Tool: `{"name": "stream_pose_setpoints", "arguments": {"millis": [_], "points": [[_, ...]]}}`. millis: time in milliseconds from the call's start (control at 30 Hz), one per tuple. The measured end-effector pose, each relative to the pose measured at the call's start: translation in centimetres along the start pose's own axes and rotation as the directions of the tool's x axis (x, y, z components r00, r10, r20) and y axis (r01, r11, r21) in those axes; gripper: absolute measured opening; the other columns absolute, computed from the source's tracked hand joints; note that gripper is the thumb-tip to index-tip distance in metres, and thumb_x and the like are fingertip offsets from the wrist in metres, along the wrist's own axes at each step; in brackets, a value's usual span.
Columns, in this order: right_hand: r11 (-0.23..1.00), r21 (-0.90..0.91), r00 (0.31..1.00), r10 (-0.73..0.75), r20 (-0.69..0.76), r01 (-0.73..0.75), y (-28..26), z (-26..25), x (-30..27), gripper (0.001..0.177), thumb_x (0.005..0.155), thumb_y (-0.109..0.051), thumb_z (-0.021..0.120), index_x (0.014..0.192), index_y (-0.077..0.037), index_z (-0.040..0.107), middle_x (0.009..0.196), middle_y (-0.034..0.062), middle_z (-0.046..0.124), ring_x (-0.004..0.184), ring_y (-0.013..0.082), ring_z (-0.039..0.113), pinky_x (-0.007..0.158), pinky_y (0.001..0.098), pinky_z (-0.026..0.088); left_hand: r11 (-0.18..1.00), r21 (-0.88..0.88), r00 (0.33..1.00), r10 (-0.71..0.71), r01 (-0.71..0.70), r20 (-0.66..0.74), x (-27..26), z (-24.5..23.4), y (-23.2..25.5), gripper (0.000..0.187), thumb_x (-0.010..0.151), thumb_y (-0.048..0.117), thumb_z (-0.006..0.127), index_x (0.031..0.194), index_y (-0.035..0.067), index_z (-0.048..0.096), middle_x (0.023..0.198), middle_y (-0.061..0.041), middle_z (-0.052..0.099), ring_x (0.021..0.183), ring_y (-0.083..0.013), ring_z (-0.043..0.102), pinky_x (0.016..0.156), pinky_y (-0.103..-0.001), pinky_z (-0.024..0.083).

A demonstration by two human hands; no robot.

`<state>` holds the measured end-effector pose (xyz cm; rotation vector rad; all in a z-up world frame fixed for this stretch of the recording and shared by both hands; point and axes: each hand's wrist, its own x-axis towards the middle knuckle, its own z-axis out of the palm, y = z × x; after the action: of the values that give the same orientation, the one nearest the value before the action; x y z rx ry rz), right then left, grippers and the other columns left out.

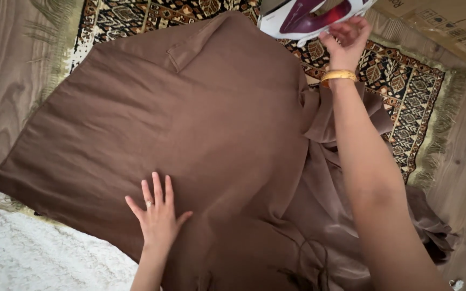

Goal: Ironing and folding a brown dress on a rug on the floor.

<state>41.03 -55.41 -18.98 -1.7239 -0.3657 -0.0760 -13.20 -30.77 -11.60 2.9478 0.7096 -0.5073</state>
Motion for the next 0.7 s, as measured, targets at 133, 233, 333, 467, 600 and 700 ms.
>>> {"name": "stream_pose_setpoints", "arguments": {"millis": [133,233,333,467,600,700], "points": [[0.989,-0.132,0.990,0.045,-0.136,-0.063,2.2,0.2,3.1,0.102,0.084,-0.007,0.100,0.152,-0.002,0.025,0.139,0.0192,0.060,0.125,0.0316,0.063,0.114,0.0450,0.052,0.929,-0.297,0.928,0.108,-0.223,-0.357,4.8,-1.7,-0.1,0.087,0.083,0.048,0.074,0.151,0.004,0.042,0.155,-0.025,0.043,0.135,-0.0413,0.051,0.110,-0.065,0.038],[0.980,-0.197,0.985,-0.012,-0.175,-0.023,2.0,0.8,5.1,0.110,0.078,-0.003,0.099,0.151,0.000,0.016,0.143,0.0191,0.052,0.132,0.0325,0.054,0.116,0.0461,0.043,0.912,-0.346,0.847,0.002,-0.219,-0.531,14.9,-5.5,-0.1,0.042,0.100,0.026,0.072,0.137,0.010,0.057,0.112,-0.014,0.063,0.096,-0.0343,0.063,0.084,-0.044,0.054],[0.973,-0.114,0.953,0.165,-0.255,-0.199,-0.1,1.7,5.6,0.082,0.076,0.001,0.091,0.140,0.000,0.040,0.135,0.0172,0.062,0.128,0.0312,0.059,0.113,0.0450,0.044,0.941,-0.334,0.960,-0.144,0.059,-0.238,25.0,-8.7,0.2,0.056,0.104,0.041,0.069,0.149,0.011,0.052,0.088,-0.017,0.071,0.081,-0.0384,0.069,0.074,-0.050,0.056],[0.930,0.060,0.905,0.366,-0.218,-0.361,-4.9,2.3,5.9,0.058,0.073,0.004,0.084,0.126,-0.002,0.062,0.125,0.0135,0.075,0.120,0.0273,0.072,0.109,0.0418,0.050,0.940,-0.336,0.980,-0.114,0.055,-0.160,33.3,-5.1,0.6,0.066,0.082,0.048,0.077,0.130,0.009,0.053,0.079,-0.022,0.071,0.077,-0.0435,0.071,0.060,-0.052,0.056],[0.937,0.154,0.947,0.320,-0.011,-0.314,-4.8,1.1,6.1,0.049,0.073,0.009,0.085,0.118,0.001,0.065,0.115,0.0151,0.076,0.109,0.0281,0.076,0.105,0.0441,0.057,0.847,-0.531,0.980,-0.114,0.011,-0.162,36.8,-5.6,0.5,0.034,0.107,0.031,0.063,0.134,0.014,0.050,0.094,-0.018,0.076,0.086,-0.0378,0.074,0.079,-0.048,0.059],[0.976,0.042,0.974,0.212,0.078,-0.215,-6.4,1.8,6.2,0.042,0.078,0.006,0.087,0.115,0.002,0.069,0.111,0.0135,0.078,0.105,0.0274,0.077,0.105,0.0440,0.059,0.738,-0.632,0.892,-0.094,-0.235,-0.442,37.6,-8.4,-0.5,0.057,0.109,0.019,0.062,0.156,0.008,0.032,0.127,-0.024,0.061,0.096,-0.0325,0.075,0.090,-0.042,0.060]]}}
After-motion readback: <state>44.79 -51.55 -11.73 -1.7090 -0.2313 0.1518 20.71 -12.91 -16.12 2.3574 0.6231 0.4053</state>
